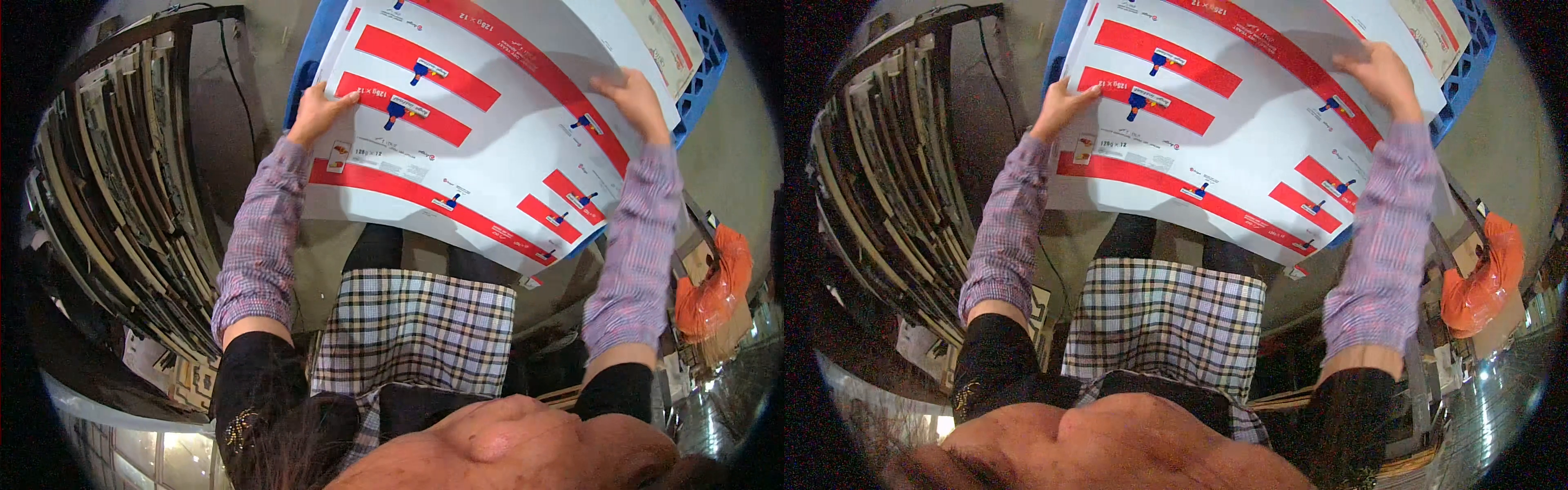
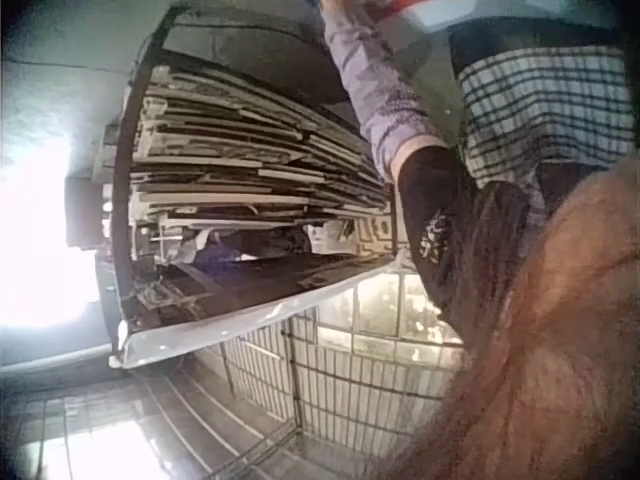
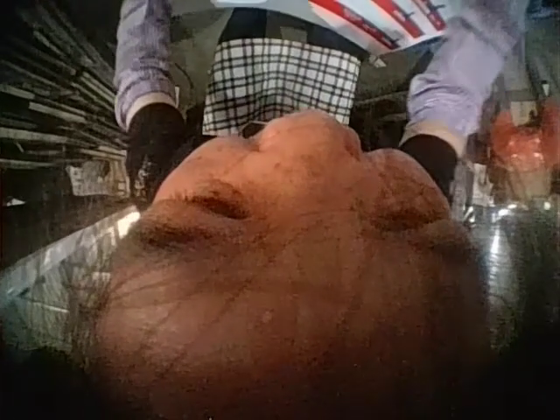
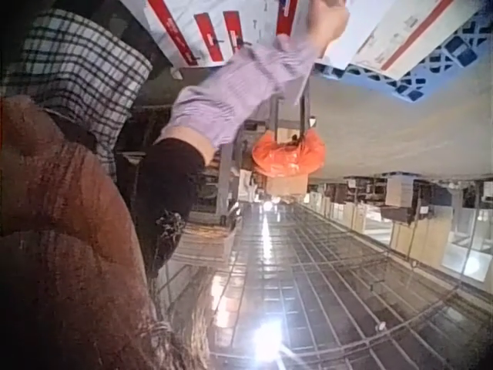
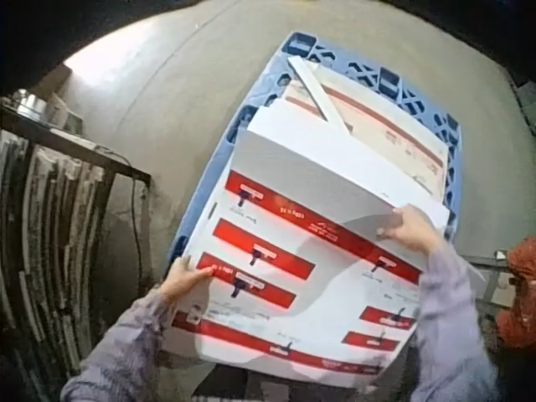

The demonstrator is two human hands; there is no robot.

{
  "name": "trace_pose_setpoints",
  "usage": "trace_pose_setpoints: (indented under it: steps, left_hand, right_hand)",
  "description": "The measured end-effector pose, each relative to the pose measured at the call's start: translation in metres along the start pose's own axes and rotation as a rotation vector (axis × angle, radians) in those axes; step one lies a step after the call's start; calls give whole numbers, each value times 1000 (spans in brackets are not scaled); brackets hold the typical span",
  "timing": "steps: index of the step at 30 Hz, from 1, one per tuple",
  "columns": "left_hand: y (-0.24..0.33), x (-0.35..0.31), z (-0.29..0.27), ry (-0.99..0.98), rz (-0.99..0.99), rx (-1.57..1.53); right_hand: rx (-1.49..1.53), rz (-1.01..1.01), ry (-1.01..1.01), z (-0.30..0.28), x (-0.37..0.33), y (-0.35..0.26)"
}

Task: The recorder is picking up stacks of printed and folded cardboard/paper materials from a table and placing them onto a pallet in an organized fashion.

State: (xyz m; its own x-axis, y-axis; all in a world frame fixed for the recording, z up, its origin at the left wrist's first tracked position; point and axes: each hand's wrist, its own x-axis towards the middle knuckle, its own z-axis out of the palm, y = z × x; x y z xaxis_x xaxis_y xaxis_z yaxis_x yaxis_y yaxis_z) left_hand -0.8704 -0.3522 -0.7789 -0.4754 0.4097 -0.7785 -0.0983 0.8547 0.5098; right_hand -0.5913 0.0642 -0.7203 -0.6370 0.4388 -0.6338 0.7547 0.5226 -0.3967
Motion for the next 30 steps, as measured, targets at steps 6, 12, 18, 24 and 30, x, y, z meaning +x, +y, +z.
trace_pose_setpoints:
  steps: [6,12,18,24,30]
  left_hand:
    - [19,-12,-43,670,299,995]
    - [129,-62,-80,1110,890,125]
    - [159,-27,126,422,961,660]
    - [107,-43,145,383,726,953]
    - [115,-41,153,254,665,928]
  right_hand:
    - [-271,87,497,66,-141,-125]
    - [-239,188,448,182,-217,-164]
    - [-166,191,256,254,-248,-192]
    - [170,34,53,196,-270,-161]
    - [-40,435,385,162,-206,11]
